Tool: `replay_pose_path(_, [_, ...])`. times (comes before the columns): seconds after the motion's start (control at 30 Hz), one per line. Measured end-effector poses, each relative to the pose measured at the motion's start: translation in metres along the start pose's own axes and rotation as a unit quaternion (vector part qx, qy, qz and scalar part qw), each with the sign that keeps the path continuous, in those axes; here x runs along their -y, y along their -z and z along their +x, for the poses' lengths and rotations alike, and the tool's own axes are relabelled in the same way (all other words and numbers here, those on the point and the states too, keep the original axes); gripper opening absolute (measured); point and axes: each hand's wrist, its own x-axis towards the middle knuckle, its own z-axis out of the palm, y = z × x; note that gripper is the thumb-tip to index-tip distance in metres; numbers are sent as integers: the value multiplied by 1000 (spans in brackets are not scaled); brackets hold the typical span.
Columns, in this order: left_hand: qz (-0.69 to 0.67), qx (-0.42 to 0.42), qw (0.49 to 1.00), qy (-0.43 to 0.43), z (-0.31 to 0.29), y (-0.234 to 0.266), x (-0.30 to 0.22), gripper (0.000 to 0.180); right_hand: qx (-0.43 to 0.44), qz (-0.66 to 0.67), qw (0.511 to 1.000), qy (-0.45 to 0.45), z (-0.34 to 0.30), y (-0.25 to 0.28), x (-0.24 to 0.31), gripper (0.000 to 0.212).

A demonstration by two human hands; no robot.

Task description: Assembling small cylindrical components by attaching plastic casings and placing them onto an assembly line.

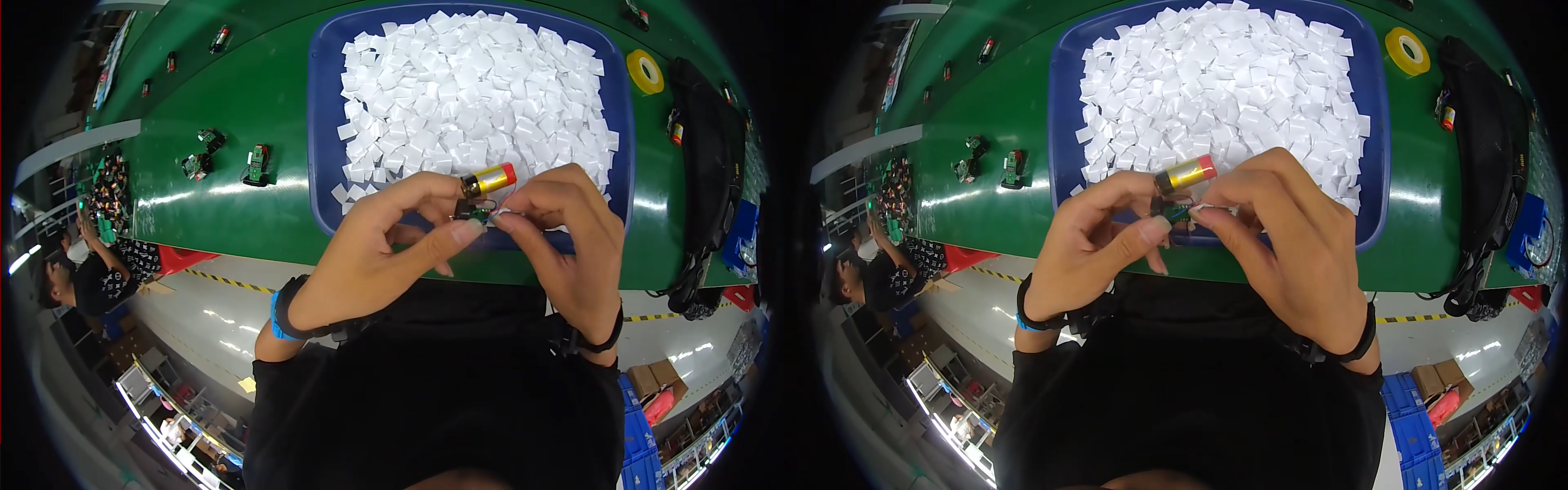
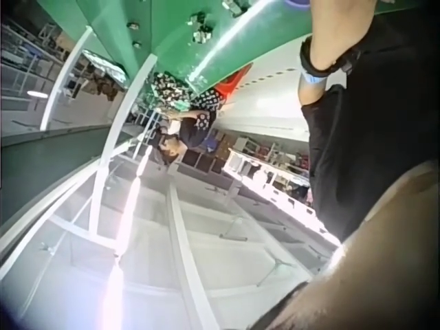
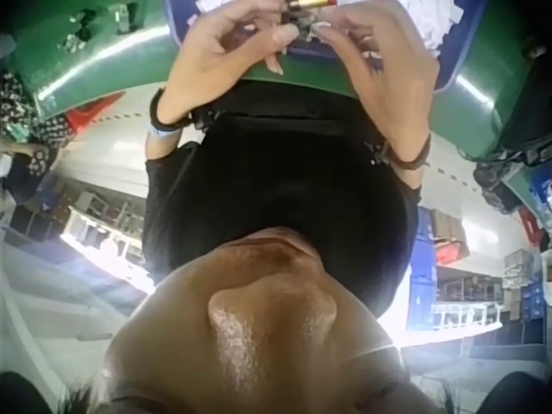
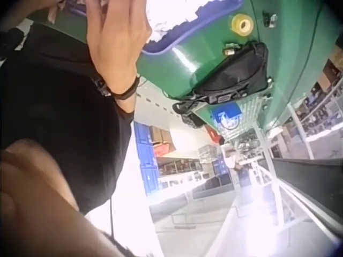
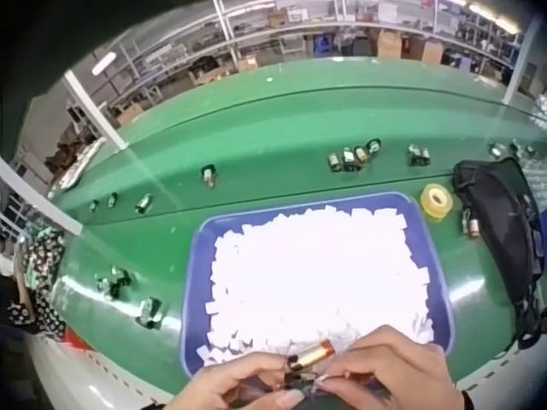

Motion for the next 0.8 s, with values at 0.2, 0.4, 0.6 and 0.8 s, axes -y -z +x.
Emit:
replay_pose_path(0.2, [-17, -41, 999, -11, 8, -6, 3, 31, -14, -124, 987, 97, 1, 0, -3, 25])
replay_pose_path(0.4, [-37, -52, 998, -4, 6, 3, 6, 33, -20, -146, 983, 113, -5, 4, 6, 23])
replay_pose_path(0.6, [47, -93, 991, -80, 2, 5, -4, 36, -89, -216, 972, -2, 11, 16, -7, 25])
replay_pose_path(0.8, [167, -80, 976, -113, -2, 5, -8, 39, 22, -94, 986, 134, 23, 9, 13, 36])
